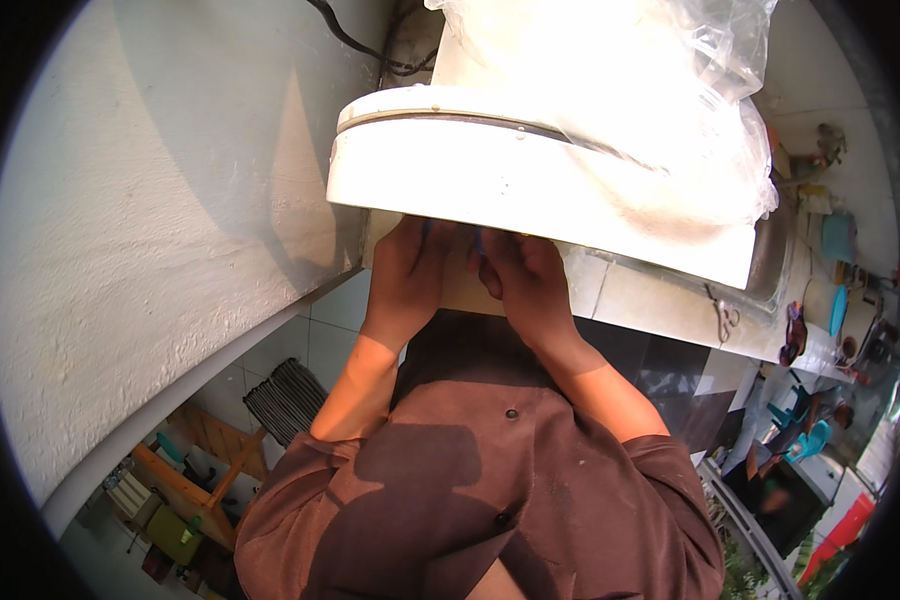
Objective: The person trims a blue dental impression using a model trimmer machine and then refines the edges with scissors and a small metal tool while standing at a laboratory bench.
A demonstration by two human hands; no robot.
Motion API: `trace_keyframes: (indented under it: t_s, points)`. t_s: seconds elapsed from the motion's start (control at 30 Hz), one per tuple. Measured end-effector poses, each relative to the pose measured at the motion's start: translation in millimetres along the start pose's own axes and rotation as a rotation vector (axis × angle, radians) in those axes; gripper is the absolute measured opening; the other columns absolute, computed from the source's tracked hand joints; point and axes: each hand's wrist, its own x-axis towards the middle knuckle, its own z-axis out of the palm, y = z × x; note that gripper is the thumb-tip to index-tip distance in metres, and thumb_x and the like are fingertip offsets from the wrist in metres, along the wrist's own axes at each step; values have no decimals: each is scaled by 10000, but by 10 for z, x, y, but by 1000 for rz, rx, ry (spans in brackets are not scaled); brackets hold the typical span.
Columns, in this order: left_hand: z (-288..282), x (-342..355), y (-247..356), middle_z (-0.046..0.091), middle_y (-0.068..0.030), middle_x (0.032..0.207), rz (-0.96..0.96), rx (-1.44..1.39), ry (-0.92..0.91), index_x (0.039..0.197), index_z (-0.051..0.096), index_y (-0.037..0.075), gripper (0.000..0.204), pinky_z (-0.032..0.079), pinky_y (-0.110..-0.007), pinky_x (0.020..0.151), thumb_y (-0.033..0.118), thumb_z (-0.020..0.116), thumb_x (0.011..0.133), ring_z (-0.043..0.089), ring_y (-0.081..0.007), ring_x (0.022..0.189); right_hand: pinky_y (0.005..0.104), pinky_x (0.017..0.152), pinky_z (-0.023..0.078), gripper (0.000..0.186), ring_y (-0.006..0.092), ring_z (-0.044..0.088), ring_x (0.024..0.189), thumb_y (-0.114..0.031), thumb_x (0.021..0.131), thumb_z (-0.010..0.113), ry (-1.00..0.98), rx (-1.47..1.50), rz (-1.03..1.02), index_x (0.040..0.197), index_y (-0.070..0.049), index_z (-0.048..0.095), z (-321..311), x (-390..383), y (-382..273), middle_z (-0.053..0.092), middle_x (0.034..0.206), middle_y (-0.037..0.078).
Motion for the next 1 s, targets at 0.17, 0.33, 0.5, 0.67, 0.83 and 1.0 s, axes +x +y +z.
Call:
trace_keyframes:
  t_s: [0.17, 0.33, 0.5, 0.67, 0.83, 1.0]
  points:
    - [-29, -3, -50, 563, 36, 744, -26, 3, -27, 979, 621, -18, 174, 362, -221, 561, 49, 461, 1000, 454, -21, 665, 211, 508, 341, 200, 49, 416, 545, -201, 1043, 476, 1, 0, -14, 1021, -38, 590, 4, 2, -18, 576, 759, 24]
    - [-17, 0, 41, 563, 37, 741, -16, -31, -19, 979, 625, -13, 168, 361, -220, 556, 54, 473, 998, 449, -23, 653, 211, 508, 342, 184, 51, 417, 542, -192, 1042, 474, -9, 1, -23, 1035, -39, 575, 2, 5, -5, 576, 760, 29]
    - [-52, 2, 47, 651, -98, 832, -45, 6, -60, 1064, 594, -55, 179, 487, -298, 706, 63, 479, 994, 580, -119, 770, 209, 508, 342, 176, 49, 420, 542, -187, 1041, 473, -7, -7, -34, 1035, -42, 572, 3, 17, -5, 577, 755, 27]
    - [-70, 7, 59, 653, -99, 836, -66, 0, -62, 1082, 595, -56, 193, 485, -291, 703, 85, 508, 985, 582, -115, 772, 229, 514, 349, 196, 50, 427, 550, -189, 1036, 479, -23, -43, -39, 956, -44, 584, -5, 29, -20, 556, 723, 3]
    - [-268, -46, 27, 676, -108, 851, 2, -28, -117, 1123, 616, -57, 231, 491, -286, 696, 102, 557, 966, 595, -105, 775, 241, 538, 373, 206, 53, 455, 584, -197, 1015, 514, -35, -239, -167, 898, -41, 581, -88, 38, 49, 544, 713, -6]
    - [-308, -57, 2, 697, -133, 828, -31, 55, -156, 1118, 630, -46, 229, 499, -296, 688, 112, 574, 962, 623, -116, 761, 248, 576, 413, 154, 68, 513, 632, -169, 979, 556, 17, -241, -193, 907, -36, 582, -62, -6, 119, 557, 725, -6]
